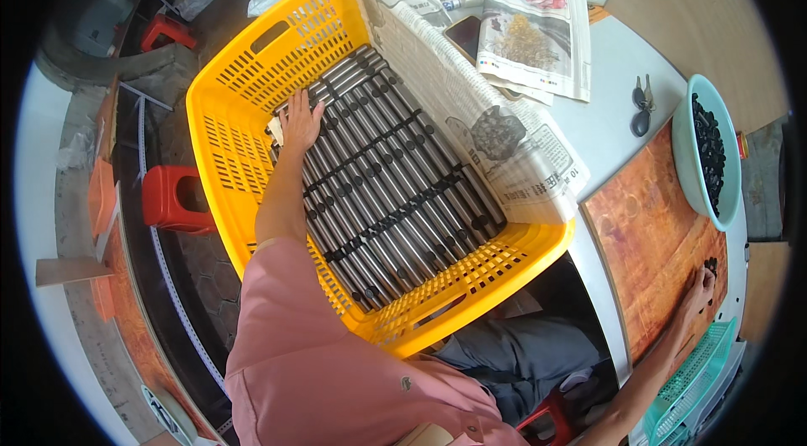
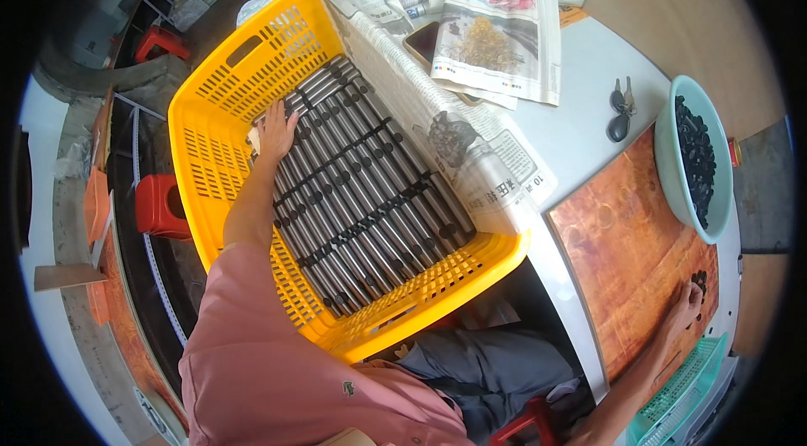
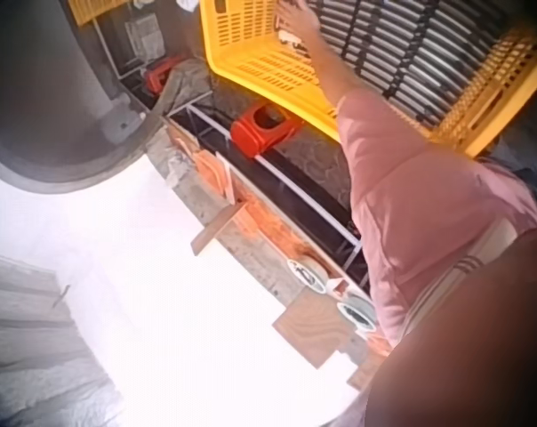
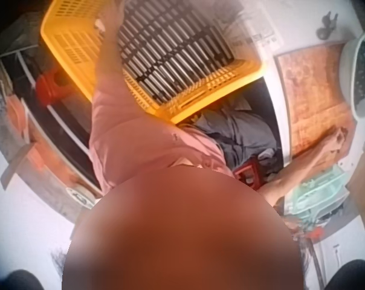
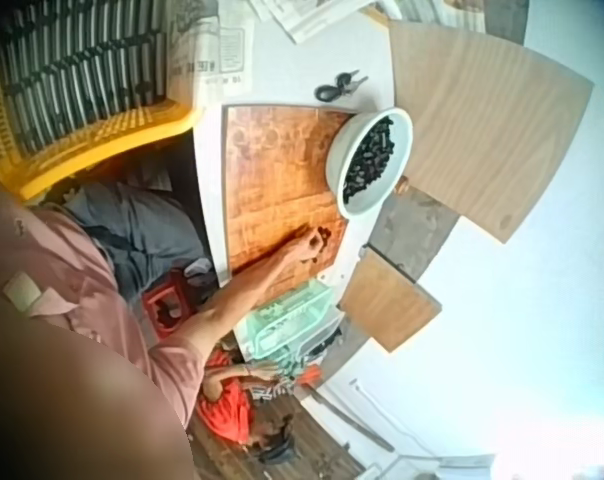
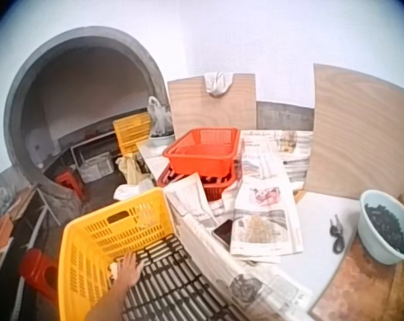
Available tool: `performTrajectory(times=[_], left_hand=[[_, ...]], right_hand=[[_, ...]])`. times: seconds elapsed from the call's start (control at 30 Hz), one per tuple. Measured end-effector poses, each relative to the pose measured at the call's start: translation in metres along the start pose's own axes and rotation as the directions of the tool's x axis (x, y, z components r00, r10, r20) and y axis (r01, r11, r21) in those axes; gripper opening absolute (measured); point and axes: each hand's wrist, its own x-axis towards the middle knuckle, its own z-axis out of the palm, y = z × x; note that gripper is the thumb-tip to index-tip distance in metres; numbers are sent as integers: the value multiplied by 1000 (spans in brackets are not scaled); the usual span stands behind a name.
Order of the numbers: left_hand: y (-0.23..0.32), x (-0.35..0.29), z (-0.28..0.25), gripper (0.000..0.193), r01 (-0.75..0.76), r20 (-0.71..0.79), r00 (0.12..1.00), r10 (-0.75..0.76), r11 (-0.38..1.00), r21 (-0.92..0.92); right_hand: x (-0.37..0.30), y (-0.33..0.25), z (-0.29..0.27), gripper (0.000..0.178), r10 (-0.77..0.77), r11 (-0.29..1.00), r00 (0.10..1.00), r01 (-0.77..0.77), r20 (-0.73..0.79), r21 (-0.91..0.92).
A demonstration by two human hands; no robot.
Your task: The person repeatedly picks small black plastic pieces from a bowl and inserts them into cylindrical metal rods on a wooden board. They place the assembled rods into a yellow basket. A second person works nearby at the same task.
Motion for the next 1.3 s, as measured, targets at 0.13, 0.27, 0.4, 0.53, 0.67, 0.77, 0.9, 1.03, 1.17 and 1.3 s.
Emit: performTrajectory(times=[0.13, 0.27, 0.4, 0.53, 0.67, 0.77, 0.9, 1.03, 1.17, 1.3], left_hand=[[5, 1, -9, 80, 26, 102, 994, -26, 1000, 3], [21, -9, -17, 82, 7, 79, 997, -9, 1000, 19], [34, -9, -8, 84, 9, 137, 990, -9, 1000, 0], [60, -8, -30, 81, 110, 24, 994, -108, 984, -137], [98, 7, -68, 55, -108, -513, 855, -72, 944, -311], [161, 4, -129, 33, -501, -795, 586, 155, 841, -205], [273, -35, -211, 26, -776, -520, 609, 599, 587, -232], [317, -23, -224, 27, -653, -25, 752, 659, 750, 106], [345, -19, -228, 29, -552, 112, 832, 543, 795, 251], [341, 9, -215, 49, -583, 290, 799, 527, 798, 155]], right_hand=[[-2, -1, 5, 20, -43, 999, 998, 44, -42, 23], [-9, -20, 13, 19, 40, 999, 999, -40, -22, 20], [-12, -19, 17, 30, -111, 993, 990, 114, -84, 30], [-14, -24, 15, 18, -22, 1000, 998, 23, -51, 15], [-17, -38, 24, 20, -28, 998, 997, 24, -75, -53], [-21, -49, 27, 20, 3, 999, 998, -6, -64, -40], [-30, -50, 17, 19, -36, 998, 996, 31, -85, -58], [-34, -70, 26, 16, -70, 997, 995, 67, -77, -40], [-34, -65, 27, 16, -63, 995, 994, 69, -86, 73], [-40, -81, 33, 19, -41, 996, 994, 48, -105, 71]])
